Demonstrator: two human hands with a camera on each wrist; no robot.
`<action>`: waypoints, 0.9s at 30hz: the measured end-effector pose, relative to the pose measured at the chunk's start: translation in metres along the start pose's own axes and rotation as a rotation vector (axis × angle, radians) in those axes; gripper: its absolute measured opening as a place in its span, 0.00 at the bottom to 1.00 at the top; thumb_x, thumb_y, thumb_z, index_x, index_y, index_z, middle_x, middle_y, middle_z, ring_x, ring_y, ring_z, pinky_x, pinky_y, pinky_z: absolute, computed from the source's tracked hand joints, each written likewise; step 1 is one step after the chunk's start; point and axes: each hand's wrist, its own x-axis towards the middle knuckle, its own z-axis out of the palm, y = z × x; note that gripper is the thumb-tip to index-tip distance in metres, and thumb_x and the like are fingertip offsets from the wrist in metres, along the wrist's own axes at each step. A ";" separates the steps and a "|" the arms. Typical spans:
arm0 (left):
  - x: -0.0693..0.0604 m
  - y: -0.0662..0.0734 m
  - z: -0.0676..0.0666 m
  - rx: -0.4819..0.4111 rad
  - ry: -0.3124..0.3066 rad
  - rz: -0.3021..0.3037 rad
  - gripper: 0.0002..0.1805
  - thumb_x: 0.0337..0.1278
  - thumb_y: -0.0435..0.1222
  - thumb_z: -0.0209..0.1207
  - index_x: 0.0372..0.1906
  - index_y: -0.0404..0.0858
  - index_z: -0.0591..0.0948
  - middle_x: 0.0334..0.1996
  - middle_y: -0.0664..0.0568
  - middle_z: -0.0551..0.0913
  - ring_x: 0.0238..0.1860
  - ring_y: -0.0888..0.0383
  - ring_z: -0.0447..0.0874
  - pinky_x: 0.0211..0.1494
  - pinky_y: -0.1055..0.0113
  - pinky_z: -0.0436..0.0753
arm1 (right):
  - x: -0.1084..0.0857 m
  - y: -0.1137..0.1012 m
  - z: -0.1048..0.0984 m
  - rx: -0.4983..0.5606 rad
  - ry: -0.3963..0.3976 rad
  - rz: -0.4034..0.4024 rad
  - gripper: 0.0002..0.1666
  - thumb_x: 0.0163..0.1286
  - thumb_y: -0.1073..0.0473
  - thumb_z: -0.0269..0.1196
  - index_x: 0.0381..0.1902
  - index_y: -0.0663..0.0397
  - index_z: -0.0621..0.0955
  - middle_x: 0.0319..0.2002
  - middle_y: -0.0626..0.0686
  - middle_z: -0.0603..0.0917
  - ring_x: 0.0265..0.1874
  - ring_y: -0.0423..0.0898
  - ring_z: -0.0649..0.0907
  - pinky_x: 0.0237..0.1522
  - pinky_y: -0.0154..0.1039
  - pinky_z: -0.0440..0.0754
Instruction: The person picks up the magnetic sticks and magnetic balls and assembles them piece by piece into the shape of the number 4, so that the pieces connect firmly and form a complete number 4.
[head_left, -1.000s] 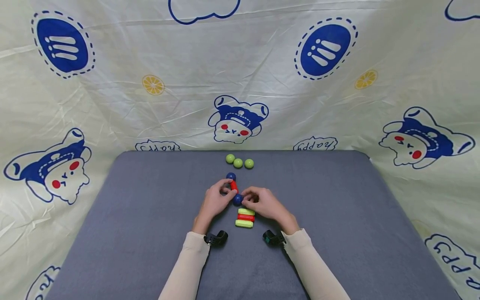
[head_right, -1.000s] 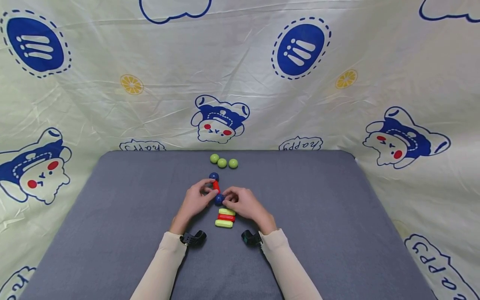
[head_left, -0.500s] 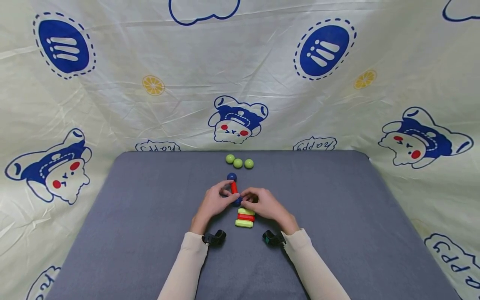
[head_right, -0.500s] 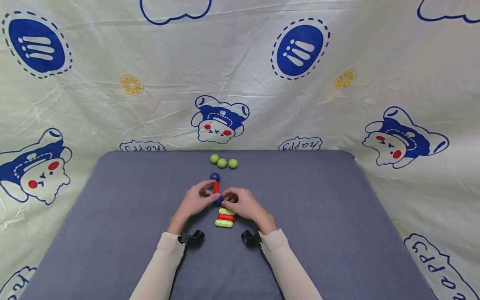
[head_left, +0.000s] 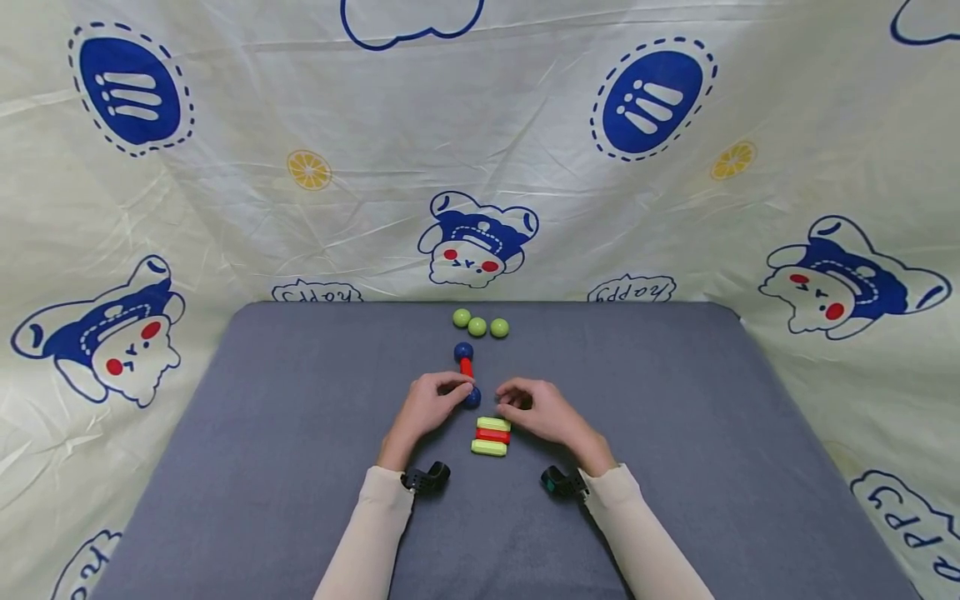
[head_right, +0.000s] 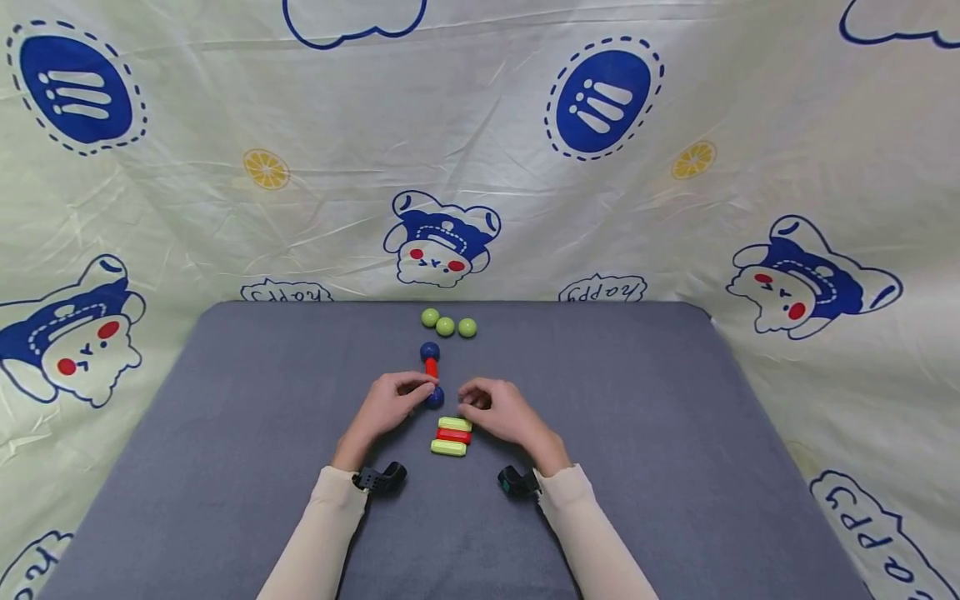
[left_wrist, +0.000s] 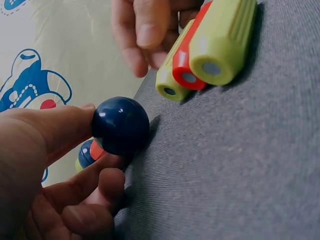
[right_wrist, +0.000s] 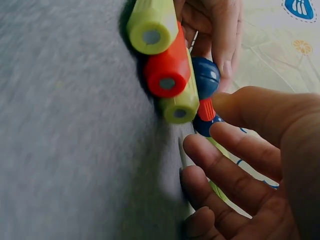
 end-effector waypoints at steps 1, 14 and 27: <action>0.000 0.000 0.000 0.000 -0.003 -0.004 0.12 0.71 0.44 0.63 0.50 0.45 0.90 0.44 0.51 0.89 0.36 0.58 0.82 0.42 0.63 0.80 | -0.001 0.000 -0.001 -0.003 -0.004 -0.003 0.13 0.71 0.56 0.68 0.51 0.52 0.86 0.40 0.46 0.87 0.37 0.40 0.82 0.41 0.36 0.79; -0.005 -0.004 -0.005 -0.031 0.011 -0.050 0.17 0.61 0.39 0.72 0.54 0.43 0.86 0.49 0.46 0.88 0.25 0.61 0.73 0.31 0.70 0.74 | -0.016 0.002 -0.007 -0.052 -0.063 -0.020 0.14 0.71 0.53 0.69 0.51 0.50 0.86 0.41 0.45 0.86 0.37 0.39 0.80 0.42 0.35 0.80; -0.007 -0.009 -0.004 -0.055 0.039 -0.061 0.17 0.60 0.39 0.72 0.53 0.42 0.85 0.49 0.46 0.88 0.26 0.60 0.74 0.32 0.70 0.74 | -0.018 0.002 -0.004 -0.071 -0.096 -0.046 0.09 0.71 0.55 0.68 0.46 0.49 0.89 0.41 0.45 0.88 0.38 0.37 0.81 0.43 0.35 0.80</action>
